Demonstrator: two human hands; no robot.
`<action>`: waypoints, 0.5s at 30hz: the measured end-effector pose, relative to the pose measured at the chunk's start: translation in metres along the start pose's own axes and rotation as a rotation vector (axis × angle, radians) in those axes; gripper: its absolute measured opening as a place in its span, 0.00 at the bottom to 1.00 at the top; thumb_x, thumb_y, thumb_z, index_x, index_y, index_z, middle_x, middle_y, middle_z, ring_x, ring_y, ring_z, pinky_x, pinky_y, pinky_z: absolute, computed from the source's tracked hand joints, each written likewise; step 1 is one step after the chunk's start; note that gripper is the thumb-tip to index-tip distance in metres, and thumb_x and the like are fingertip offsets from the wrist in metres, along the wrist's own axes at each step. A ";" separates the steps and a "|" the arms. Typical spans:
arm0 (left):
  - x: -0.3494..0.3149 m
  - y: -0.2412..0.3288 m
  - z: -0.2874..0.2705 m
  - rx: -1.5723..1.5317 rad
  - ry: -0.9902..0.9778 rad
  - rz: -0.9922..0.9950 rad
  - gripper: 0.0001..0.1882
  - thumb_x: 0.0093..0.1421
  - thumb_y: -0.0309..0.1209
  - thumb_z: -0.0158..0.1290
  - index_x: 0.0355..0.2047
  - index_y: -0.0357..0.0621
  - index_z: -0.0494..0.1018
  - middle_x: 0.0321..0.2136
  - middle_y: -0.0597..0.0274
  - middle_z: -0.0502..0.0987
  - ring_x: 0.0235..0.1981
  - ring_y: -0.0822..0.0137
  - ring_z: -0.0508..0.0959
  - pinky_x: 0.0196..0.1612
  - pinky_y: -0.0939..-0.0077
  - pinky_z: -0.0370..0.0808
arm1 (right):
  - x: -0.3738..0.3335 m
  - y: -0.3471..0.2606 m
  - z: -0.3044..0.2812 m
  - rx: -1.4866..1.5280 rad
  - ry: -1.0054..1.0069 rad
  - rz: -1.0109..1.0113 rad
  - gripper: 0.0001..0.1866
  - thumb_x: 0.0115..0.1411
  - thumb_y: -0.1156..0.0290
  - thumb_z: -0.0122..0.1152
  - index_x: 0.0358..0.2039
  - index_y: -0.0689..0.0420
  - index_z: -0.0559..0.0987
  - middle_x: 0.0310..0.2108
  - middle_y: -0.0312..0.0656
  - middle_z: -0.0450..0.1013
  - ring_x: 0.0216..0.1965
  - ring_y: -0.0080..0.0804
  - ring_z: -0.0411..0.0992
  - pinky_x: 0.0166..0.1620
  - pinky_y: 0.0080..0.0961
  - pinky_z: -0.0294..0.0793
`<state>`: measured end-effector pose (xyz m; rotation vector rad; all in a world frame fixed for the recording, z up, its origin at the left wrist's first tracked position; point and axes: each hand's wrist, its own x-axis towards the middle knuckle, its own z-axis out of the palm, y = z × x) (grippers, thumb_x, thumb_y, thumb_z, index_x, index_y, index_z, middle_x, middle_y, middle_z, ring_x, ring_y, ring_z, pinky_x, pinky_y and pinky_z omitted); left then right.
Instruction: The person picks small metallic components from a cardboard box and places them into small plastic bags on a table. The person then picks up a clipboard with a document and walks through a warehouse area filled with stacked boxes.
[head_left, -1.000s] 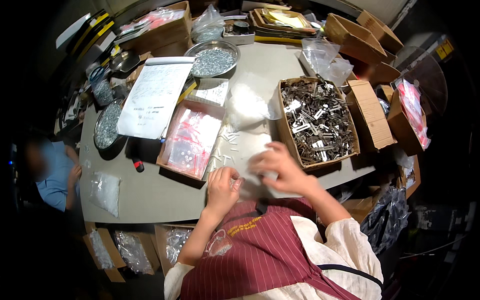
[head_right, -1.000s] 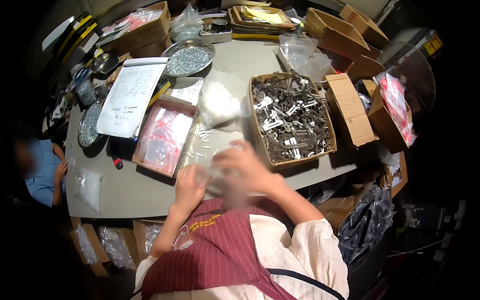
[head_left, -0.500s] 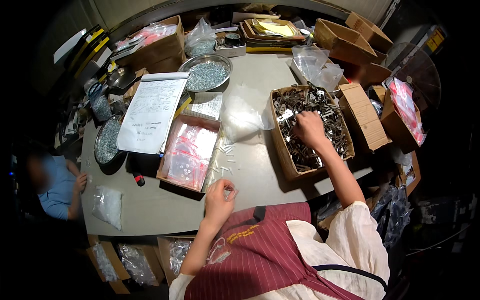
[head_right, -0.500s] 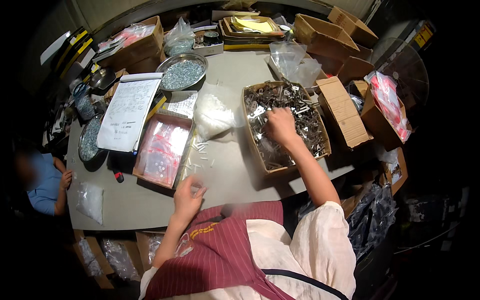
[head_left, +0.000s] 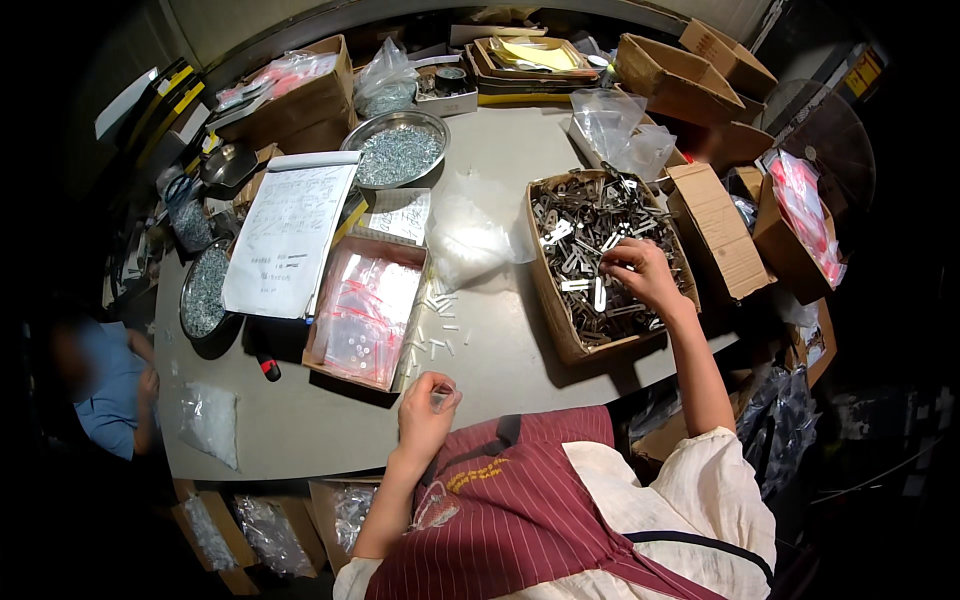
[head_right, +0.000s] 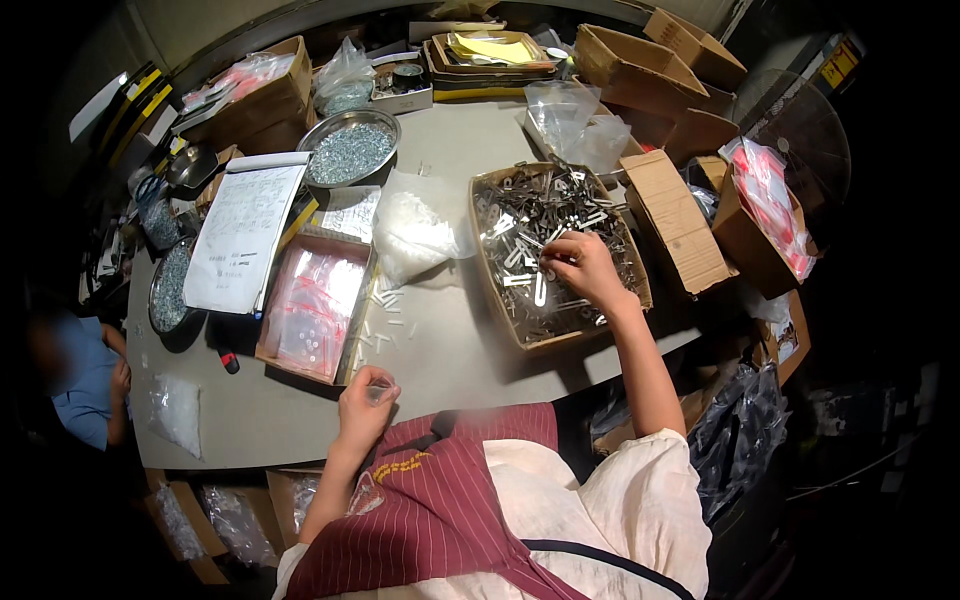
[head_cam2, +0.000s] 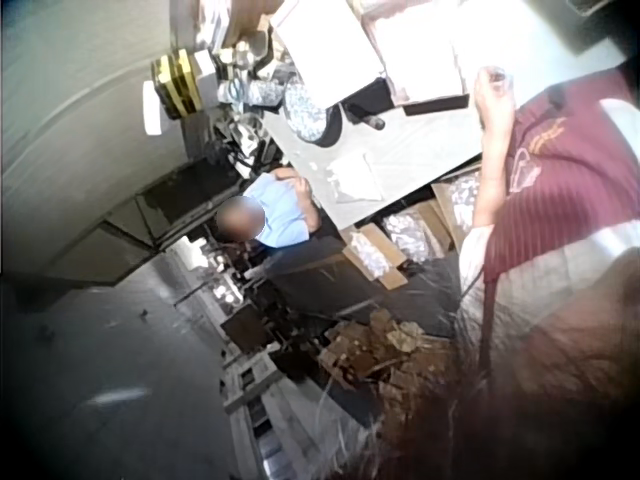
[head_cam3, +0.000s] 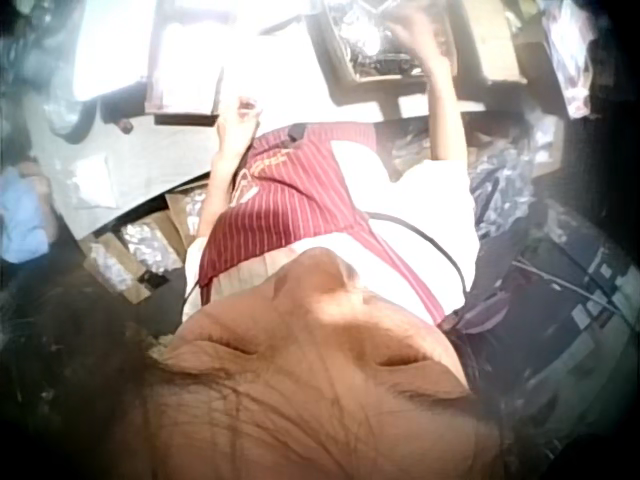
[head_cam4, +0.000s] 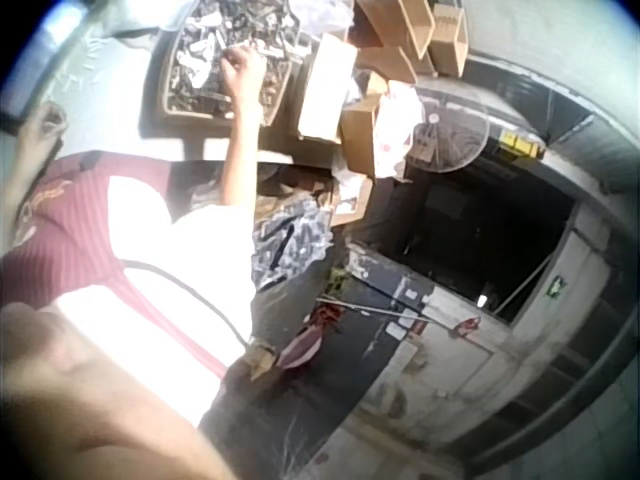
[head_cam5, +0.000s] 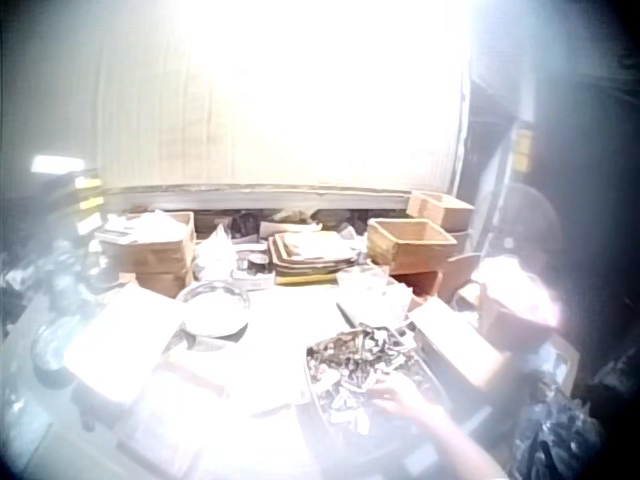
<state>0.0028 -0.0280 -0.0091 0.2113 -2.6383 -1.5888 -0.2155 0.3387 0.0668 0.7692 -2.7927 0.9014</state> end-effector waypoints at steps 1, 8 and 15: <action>0.000 0.001 0.001 0.006 0.002 0.011 0.11 0.56 0.24 0.64 0.37 0.39 0.74 0.33 0.55 0.80 0.37 0.55 0.81 0.42 0.64 0.77 | -0.001 -0.001 0.000 -0.029 -0.019 -0.011 0.07 0.55 0.68 0.69 0.32 0.57 0.86 0.30 0.41 0.78 0.35 0.41 0.76 0.47 0.35 0.69; -0.001 -0.009 0.000 0.018 -0.006 0.017 0.11 0.56 0.25 0.64 0.37 0.39 0.74 0.33 0.54 0.81 0.37 0.54 0.82 0.41 0.64 0.77 | 0.011 -0.007 0.026 -0.152 -0.140 -0.244 0.10 0.58 0.67 0.70 0.40 0.54 0.85 0.35 0.38 0.77 0.41 0.40 0.73 0.50 0.35 0.69; -0.005 -0.010 -0.001 -0.027 0.031 -0.014 0.11 0.57 0.26 0.64 0.38 0.38 0.74 0.33 0.54 0.81 0.37 0.55 0.82 0.41 0.64 0.77 | -0.006 -0.010 0.042 -0.382 -0.153 -0.124 0.19 0.52 0.55 0.73 0.38 0.55 0.83 0.40 0.45 0.74 0.51 0.46 0.68 0.63 0.46 0.60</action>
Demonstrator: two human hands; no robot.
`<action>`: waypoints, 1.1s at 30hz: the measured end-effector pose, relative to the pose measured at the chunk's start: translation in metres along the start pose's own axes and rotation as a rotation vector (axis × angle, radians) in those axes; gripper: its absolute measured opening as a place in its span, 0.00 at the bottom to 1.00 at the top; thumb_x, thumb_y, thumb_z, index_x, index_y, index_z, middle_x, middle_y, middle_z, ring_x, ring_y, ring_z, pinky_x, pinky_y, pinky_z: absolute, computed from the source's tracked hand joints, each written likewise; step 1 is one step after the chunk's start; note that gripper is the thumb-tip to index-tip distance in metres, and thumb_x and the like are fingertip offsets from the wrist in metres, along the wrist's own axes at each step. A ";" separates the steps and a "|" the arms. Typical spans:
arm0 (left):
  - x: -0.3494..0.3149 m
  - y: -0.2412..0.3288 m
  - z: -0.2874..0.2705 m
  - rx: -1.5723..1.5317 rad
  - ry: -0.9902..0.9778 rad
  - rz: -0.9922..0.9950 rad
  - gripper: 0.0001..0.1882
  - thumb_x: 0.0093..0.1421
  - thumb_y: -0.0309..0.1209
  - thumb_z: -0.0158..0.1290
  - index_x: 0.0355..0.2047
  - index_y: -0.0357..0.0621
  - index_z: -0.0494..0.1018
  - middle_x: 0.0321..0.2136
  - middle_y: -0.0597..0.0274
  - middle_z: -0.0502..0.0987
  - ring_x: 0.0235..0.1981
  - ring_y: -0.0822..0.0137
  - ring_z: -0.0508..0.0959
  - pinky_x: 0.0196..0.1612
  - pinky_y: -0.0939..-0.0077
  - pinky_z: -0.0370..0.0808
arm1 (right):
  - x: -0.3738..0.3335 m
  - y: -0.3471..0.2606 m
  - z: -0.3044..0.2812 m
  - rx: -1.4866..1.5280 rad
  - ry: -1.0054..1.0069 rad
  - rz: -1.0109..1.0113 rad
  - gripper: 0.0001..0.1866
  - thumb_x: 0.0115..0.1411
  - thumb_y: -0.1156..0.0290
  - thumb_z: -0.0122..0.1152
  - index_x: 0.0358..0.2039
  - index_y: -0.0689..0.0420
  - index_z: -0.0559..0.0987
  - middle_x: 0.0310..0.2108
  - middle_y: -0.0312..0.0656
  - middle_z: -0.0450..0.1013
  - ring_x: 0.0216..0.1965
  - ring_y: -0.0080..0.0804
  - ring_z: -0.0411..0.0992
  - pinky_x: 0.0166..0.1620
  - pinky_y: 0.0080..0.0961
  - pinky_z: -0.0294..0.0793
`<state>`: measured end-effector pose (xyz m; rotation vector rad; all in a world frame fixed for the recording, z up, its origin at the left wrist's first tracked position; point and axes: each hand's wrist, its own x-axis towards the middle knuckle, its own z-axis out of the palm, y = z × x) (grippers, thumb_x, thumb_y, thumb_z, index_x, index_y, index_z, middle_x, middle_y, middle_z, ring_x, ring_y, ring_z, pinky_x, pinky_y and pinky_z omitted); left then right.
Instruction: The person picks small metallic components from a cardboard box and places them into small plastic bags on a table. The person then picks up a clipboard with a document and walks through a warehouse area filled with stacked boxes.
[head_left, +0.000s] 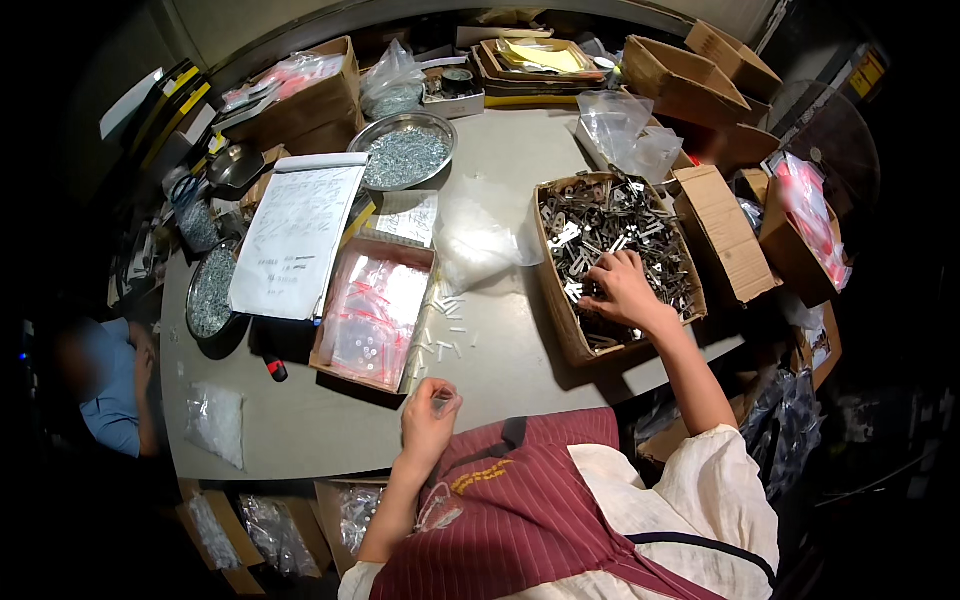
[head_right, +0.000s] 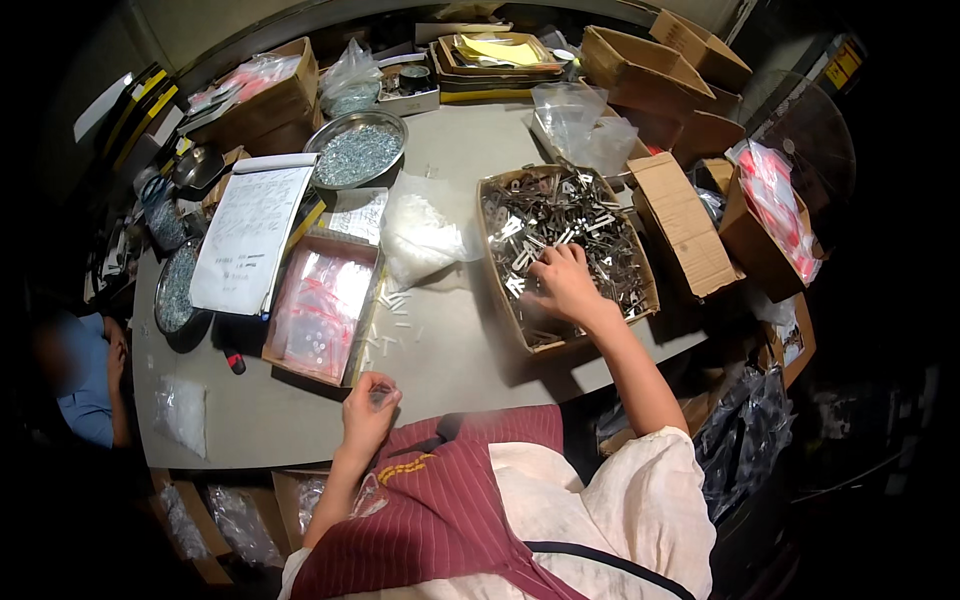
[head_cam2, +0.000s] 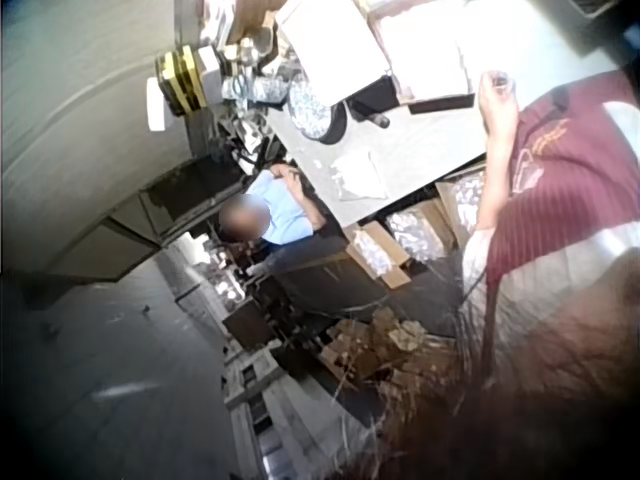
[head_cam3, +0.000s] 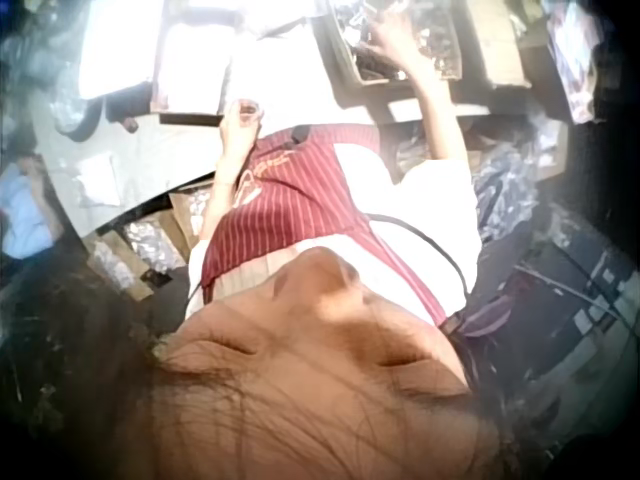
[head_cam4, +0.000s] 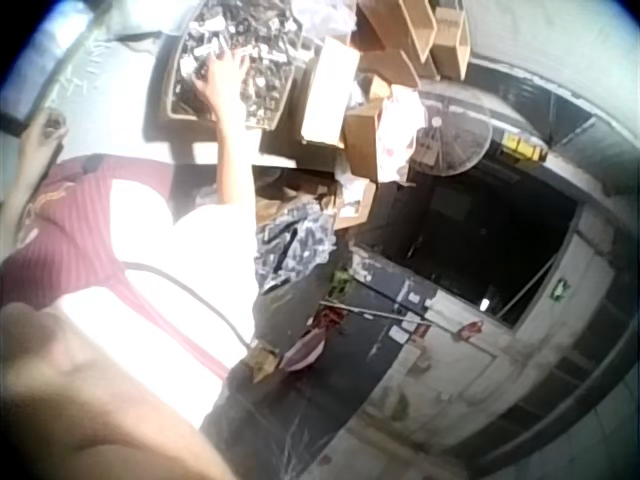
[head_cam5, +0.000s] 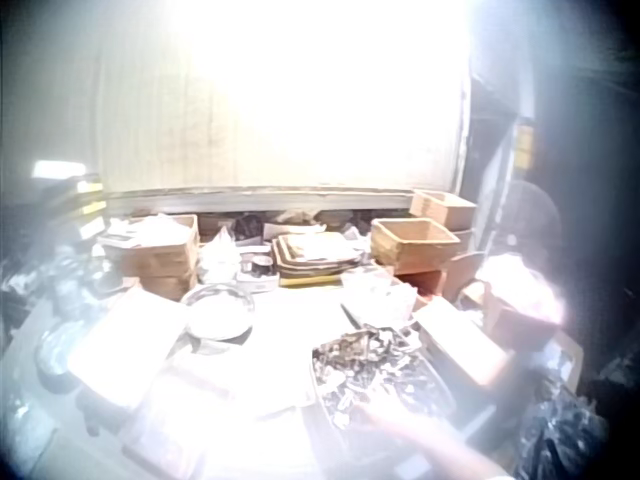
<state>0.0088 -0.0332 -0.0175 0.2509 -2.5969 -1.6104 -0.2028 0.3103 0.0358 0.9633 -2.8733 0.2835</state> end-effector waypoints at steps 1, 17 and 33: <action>0.000 -0.001 0.002 -0.023 -0.001 0.007 0.11 0.57 0.26 0.64 0.38 0.38 0.74 0.33 0.54 0.81 0.37 0.56 0.82 0.41 0.65 0.77 | -0.003 0.000 0.006 0.006 0.022 -0.003 0.18 0.52 0.56 0.72 0.37 0.55 0.83 0.40 0.45 0.74 0.51 0.46 0.68 0.62 0.46 0.60; 0.021 0.066 0.007 -0.196 0.044 0.161 0.14 0.59 0.21 0.63 0.45 0.38 0.75 0.37 0.60 0.81 0.40 0.68 0.82 0.46 0.72 0.79 | -0.012 -0.061 -0.035 1.299 0.091 0.410 0.04 0.57 0.75 0.63 0.28 0.58 0.76 0.30 0.30 0.71 0.32 0.18 0.67 0.36 0.19 0.65; 0.005 0.073 -0.013 -0.718 -0.082 -0.176 0.09 0.62 0.25 0.60 0.43 0.36 0.77 0.34 0.64 0.81 0.37 0.74 0.80 0.41 0.78 0.76 | -0.002 -0.165 0.030 1.309 -0.048 0.261 0.04 0.60 0.75 0.62 0.35 0.62 0.81 0.32 0.40 0.79 0.33 0.27 0.78 0.37 0.27 0.76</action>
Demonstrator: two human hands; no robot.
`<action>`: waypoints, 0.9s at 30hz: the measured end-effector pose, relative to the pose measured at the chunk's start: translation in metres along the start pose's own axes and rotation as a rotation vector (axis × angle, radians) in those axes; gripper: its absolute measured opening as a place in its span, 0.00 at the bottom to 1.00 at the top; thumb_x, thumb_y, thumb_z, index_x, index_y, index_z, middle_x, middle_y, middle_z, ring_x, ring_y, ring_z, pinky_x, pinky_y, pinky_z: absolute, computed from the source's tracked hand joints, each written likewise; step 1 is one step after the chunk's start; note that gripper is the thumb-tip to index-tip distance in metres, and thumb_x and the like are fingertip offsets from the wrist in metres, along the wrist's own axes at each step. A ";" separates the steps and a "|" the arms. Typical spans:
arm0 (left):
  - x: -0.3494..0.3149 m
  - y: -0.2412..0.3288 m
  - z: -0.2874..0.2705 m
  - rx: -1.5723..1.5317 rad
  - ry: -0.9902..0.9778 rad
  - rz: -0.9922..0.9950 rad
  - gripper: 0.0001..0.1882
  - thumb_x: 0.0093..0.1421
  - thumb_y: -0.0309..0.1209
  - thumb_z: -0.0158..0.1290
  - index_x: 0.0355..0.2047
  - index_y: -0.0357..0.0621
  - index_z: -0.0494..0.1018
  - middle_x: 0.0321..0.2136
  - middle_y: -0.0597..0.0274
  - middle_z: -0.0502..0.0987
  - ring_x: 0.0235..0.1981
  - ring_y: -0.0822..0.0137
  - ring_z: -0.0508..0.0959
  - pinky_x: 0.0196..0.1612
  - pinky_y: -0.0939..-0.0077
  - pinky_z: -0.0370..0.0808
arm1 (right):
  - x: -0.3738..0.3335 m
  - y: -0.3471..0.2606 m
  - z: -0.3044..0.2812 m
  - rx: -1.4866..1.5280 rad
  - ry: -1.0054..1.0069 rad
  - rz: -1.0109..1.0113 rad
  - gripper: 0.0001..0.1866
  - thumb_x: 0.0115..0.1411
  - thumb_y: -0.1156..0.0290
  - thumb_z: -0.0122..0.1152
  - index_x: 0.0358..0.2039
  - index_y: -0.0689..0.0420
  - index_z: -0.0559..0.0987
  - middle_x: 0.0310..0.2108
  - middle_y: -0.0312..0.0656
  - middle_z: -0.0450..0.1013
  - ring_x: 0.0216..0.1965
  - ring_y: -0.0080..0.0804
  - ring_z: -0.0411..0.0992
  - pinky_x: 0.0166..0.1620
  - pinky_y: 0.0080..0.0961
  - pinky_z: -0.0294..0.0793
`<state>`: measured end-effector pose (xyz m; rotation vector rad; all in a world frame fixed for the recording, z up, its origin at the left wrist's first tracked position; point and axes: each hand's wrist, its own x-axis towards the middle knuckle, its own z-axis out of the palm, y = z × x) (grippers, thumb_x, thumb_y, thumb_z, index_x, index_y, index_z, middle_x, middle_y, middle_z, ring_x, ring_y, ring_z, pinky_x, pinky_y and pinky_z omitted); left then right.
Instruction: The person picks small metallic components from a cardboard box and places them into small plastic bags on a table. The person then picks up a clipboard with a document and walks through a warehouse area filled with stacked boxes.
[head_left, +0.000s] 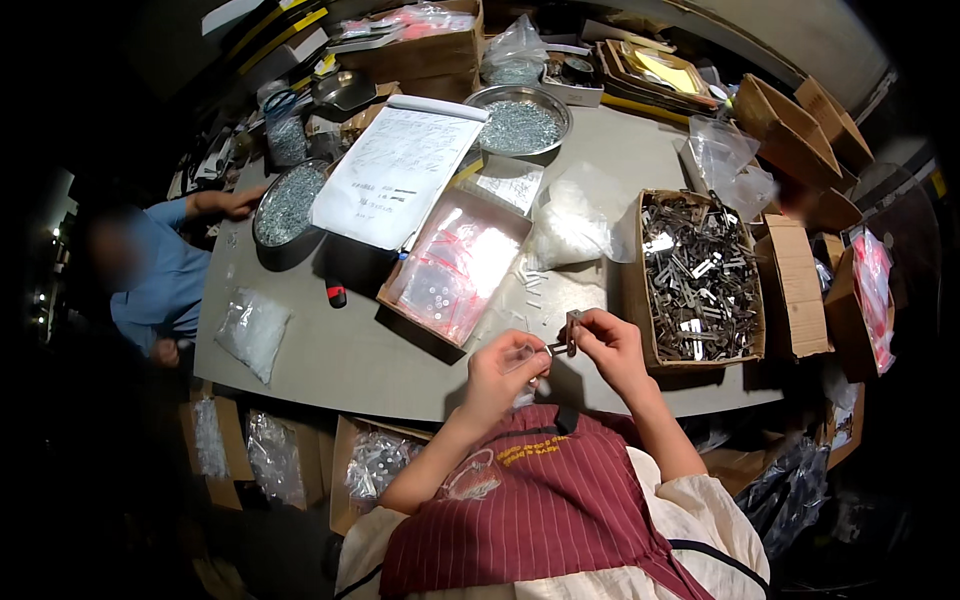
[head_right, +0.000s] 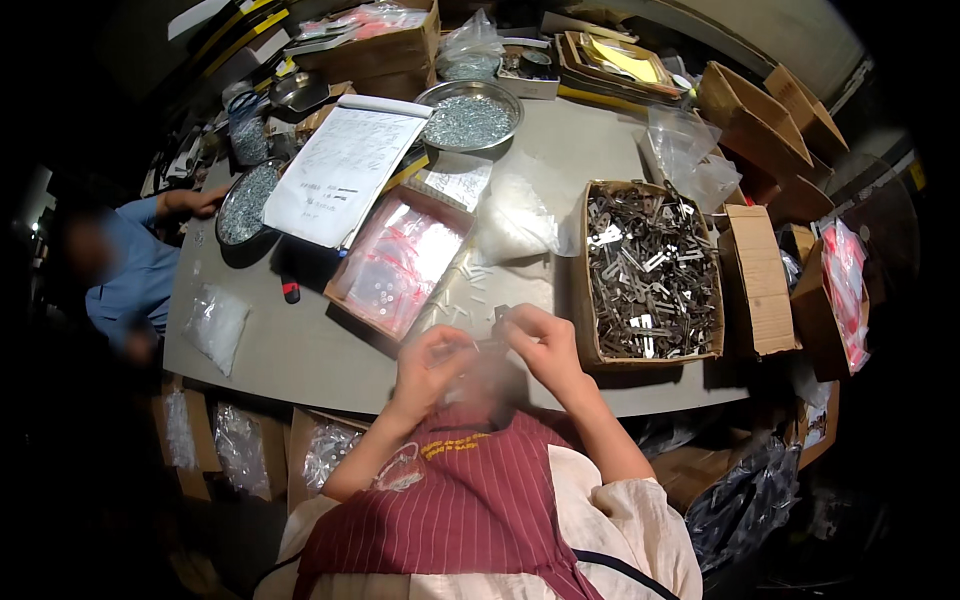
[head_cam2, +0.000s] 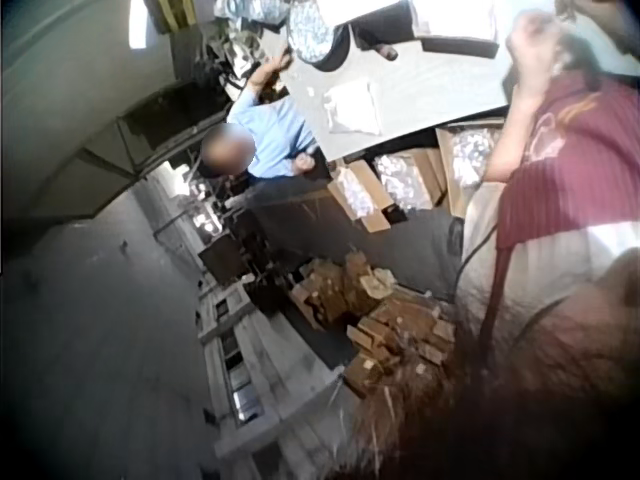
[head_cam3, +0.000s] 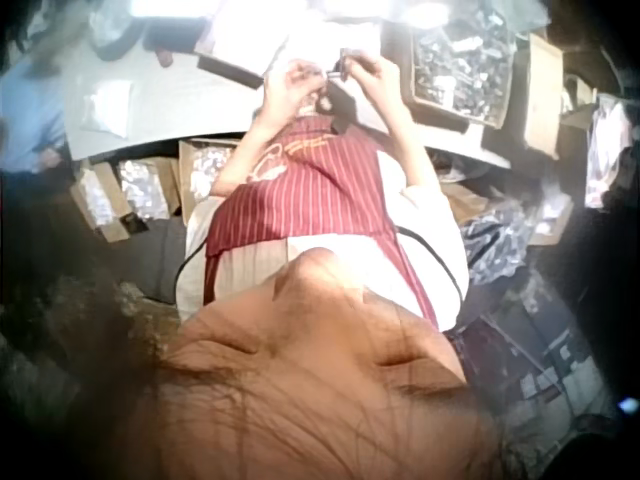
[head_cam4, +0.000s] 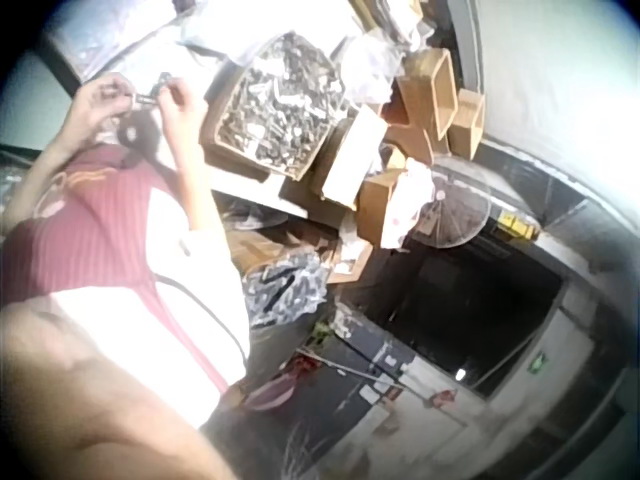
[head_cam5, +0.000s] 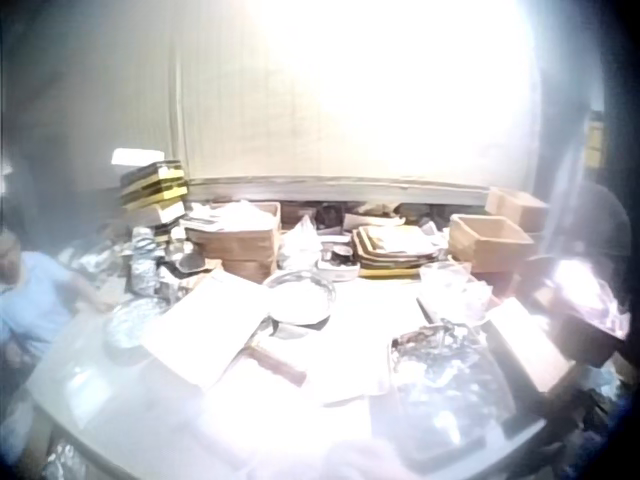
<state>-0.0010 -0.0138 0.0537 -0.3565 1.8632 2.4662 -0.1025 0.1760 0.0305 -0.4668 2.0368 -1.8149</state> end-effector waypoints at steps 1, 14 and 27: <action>0.001 -0.001 -0.003 -0.069 -0.003 -0.035 0.09 0.62 0.25 0.60 0.42 0.36 0.77 0.34 0.64 0.81 0.36 0.75 0.80 0.40 0.79 0.75 | -0.002 0.001 0.002 -0.190 0.035 -0.168 0.04 0.59 0.76 0.63 0.35 0.61 0.81 0.32 0.42 0.79 0.33 0.32 0.78 0.36 0.28 0.76; 0.012 -0.017 -0.013 -0.583 -0.060 -0.266 0.12 0.68 0.33 0.55 0.43 0.35 0.77 0.35 0.58 0.82 0.37 0.67 0.82 0.36 0.75 0.76 | -0.009 -0.016 0.021 -0.738 0.035 -0.721 0.21 0.52 0.82 0.67 0.48 0.64 0.78 0.40 0.47 0.80 0.41 0.48 0.80 0.63 0.51 0.73; 0.008 -0.017 -0.005 -0.062 0.005 0.003 0.13 0.61 0.23 0.61 0.46 0.38 0.74 0.36 0.63 0.79 0.40 0.71 0.80 0.45 0.76 0.76 | 0.003 -0.004 0.014 -0.112 0.100 -0.185 0.09 0.70 0.74 0.58 0.43 0.68 0.79 0.33 0.39 0.79 0.33 0.23 0.77 0.40 0.22 0.77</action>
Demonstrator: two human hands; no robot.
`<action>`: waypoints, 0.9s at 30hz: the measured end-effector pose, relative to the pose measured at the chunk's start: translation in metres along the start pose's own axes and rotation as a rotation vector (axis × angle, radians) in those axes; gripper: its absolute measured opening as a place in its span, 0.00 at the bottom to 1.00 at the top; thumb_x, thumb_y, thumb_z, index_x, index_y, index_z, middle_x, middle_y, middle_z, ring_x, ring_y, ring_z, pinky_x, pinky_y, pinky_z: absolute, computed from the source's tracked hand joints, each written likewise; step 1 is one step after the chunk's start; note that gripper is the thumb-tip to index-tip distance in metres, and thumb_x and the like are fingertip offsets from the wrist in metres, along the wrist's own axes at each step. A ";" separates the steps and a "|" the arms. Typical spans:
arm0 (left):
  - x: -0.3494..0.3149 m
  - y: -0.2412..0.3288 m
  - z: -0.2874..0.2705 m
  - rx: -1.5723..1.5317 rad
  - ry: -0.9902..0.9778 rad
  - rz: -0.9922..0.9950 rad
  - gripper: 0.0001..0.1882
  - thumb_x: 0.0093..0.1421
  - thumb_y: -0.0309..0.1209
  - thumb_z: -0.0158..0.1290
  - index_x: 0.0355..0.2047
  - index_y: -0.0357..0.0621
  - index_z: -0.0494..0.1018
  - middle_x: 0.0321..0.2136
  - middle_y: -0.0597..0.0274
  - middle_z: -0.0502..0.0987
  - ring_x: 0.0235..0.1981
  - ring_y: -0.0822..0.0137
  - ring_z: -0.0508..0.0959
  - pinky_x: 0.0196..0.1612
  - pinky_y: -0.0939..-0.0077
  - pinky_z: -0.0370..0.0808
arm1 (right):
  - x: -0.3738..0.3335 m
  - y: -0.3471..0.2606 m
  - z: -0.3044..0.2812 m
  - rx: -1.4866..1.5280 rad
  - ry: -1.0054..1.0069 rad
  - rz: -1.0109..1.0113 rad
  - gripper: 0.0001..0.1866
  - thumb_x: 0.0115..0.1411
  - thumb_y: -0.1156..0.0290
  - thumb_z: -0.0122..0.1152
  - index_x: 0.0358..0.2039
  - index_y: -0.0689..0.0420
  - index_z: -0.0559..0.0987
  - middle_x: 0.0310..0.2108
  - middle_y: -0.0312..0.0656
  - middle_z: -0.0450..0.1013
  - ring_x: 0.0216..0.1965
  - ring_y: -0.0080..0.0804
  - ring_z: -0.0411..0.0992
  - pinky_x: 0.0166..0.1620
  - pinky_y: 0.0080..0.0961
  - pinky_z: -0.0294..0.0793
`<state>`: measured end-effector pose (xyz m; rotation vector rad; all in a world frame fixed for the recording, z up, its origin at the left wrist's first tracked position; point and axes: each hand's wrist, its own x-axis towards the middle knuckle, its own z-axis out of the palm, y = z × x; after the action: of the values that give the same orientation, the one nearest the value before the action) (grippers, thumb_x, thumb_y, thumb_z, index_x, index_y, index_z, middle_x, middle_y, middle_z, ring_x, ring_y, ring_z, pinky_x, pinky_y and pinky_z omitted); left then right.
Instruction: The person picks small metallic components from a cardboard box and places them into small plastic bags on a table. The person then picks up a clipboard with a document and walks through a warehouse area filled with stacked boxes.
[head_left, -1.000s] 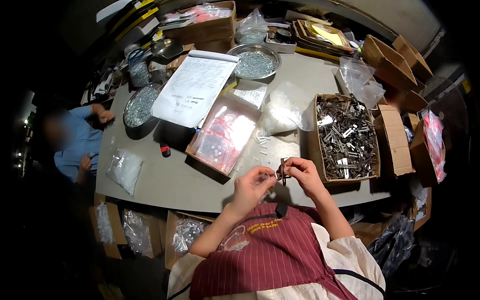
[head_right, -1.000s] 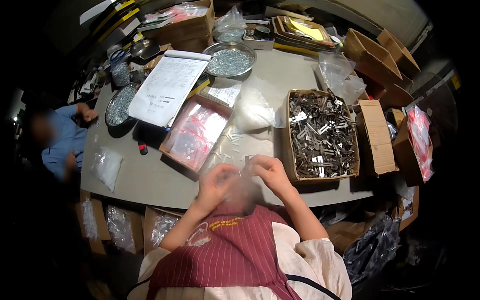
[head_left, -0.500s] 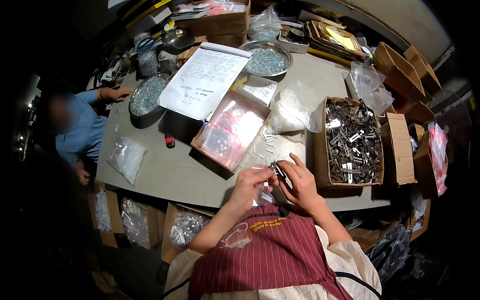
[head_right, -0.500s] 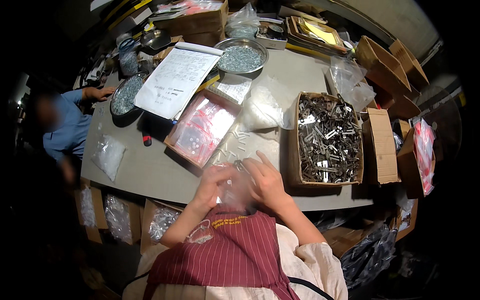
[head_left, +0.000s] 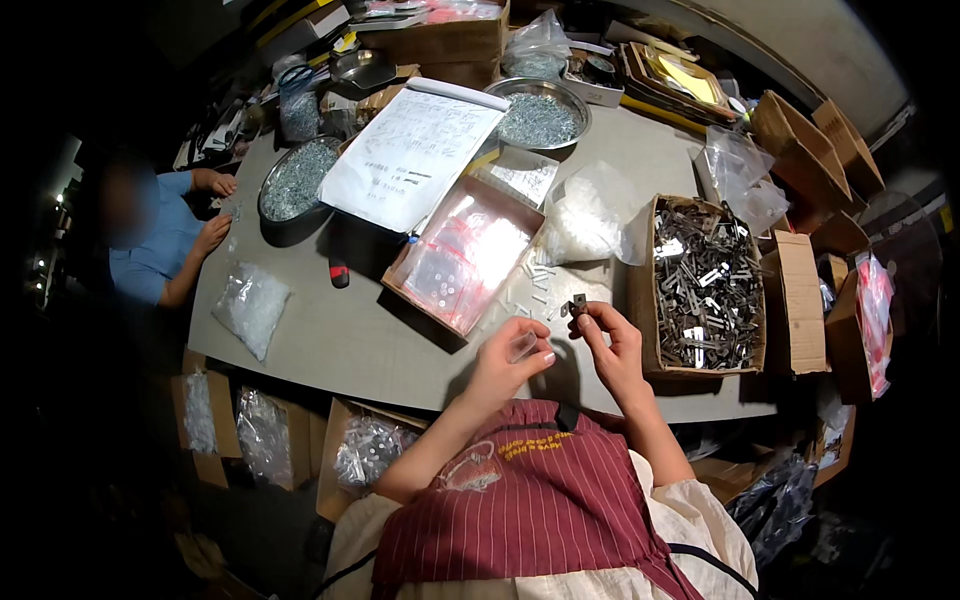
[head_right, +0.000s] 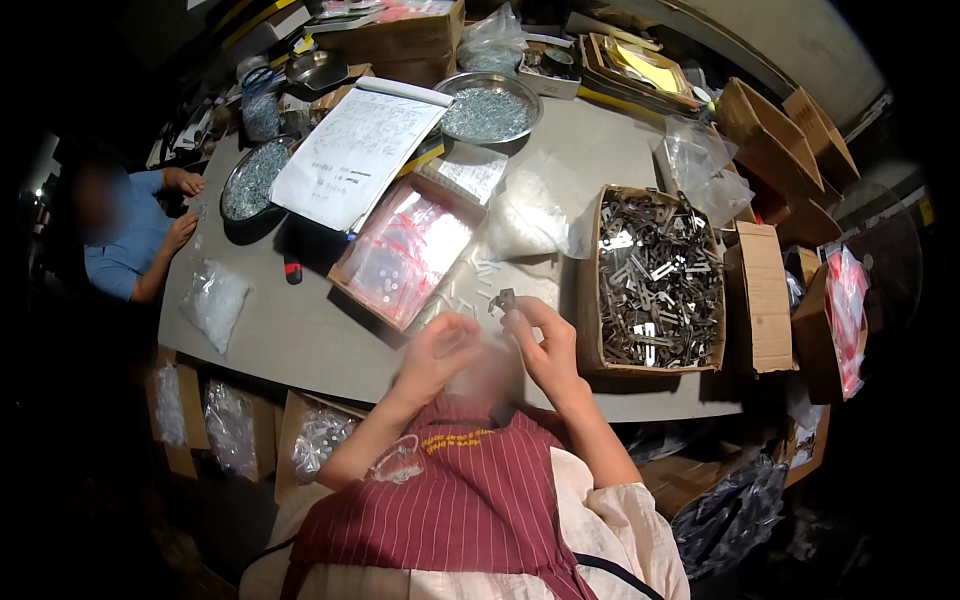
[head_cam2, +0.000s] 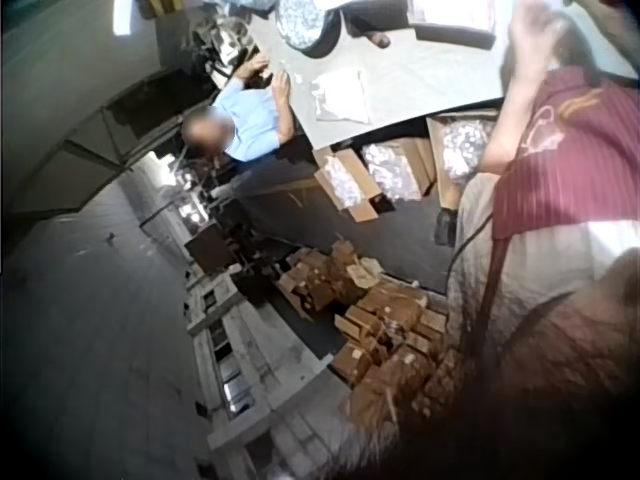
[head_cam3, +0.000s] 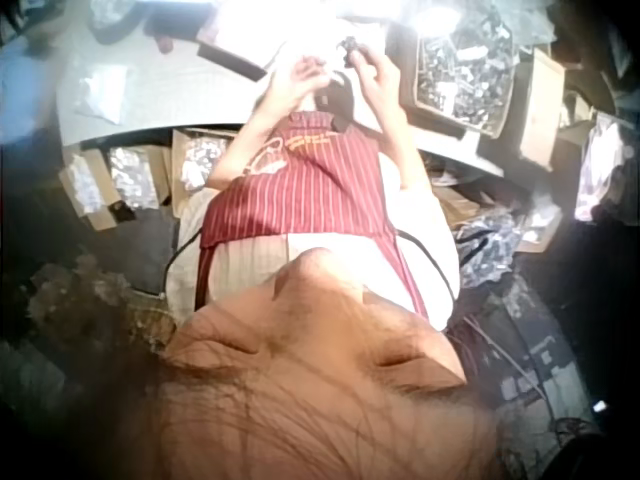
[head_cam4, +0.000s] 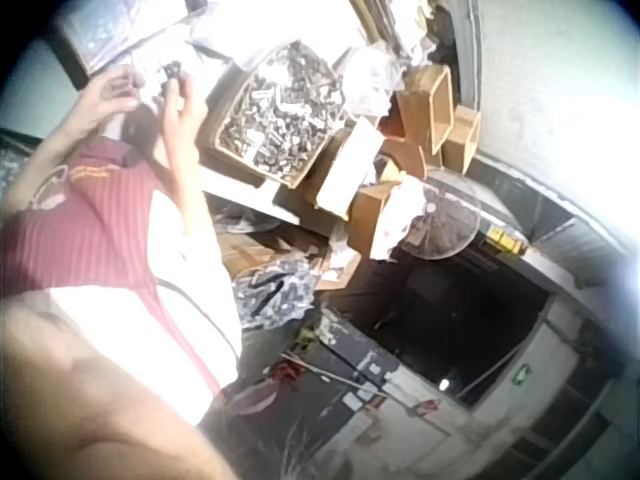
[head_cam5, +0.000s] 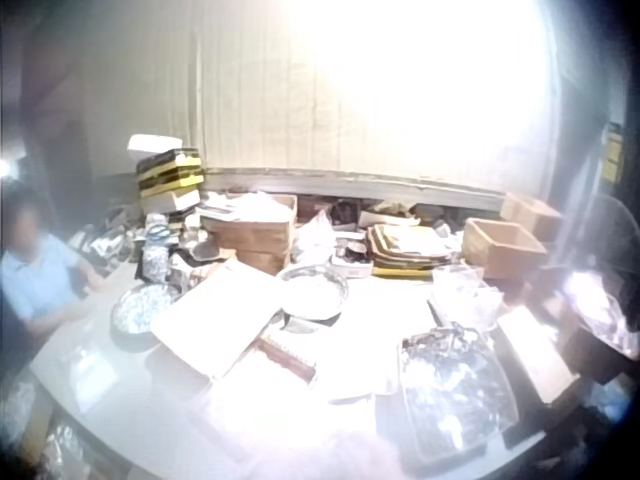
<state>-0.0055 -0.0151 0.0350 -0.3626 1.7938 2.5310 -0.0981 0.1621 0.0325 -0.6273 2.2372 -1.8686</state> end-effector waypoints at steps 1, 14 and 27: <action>0.003 -0.009 -0.004 0.153 0.026 0.099 0.14 0.60 0.22 0.62 0.46 0.38 0.73 0.36 0.63 0.79 0.40 0.72 0.79 0.45 0.76 0.76 | -0.001 -0.006 0.000 -0.006 -0.064 0.003 0.09 0.70 0.74 0.58 0.43 0.68 0.79 0.33 0.40 0.79 0.32 0.22 0.76 0.39 0.22 0.77; 0.004 -0.005 -0.011 0.847 0.188 0.606 0.19 0.50 0.17 0.61 0.44 0.40 0.73 0.38 0.53 0.79 0.42 0.48 0.78 0.46 0.58 0.75 | 0.005 -0.069 -0.003 -0.531 -0.457 -0.264 0.10 0.59 0.75 0.67 0.42 0.59 0.83 0.33 0.45 0.77 0.32 0.41 0.77 0.37 0.32 0.77; -0.002 -0.007 -0.009 0.659 0.175 0.475 0.17 0.53 0.21 0.64 0.43 0.40 0.74 0.38 0.52 0.79 0.41 0.49 0.81 0.43 0.60 0.77 | 0.008 -0.049 -0.010 0.050 -0.447 0.194 0.12 0.67 0.77 0.59 0.49 0.66 0.81 0.35 0.44 0.82 0.29 0.26 0.79 0.34 0.24 0.78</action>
<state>-0.0015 -0.0207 0.0261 -0.1415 2.9168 1.9731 -0.0985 0.1618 0.0836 -0.7088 1.8833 -1.5084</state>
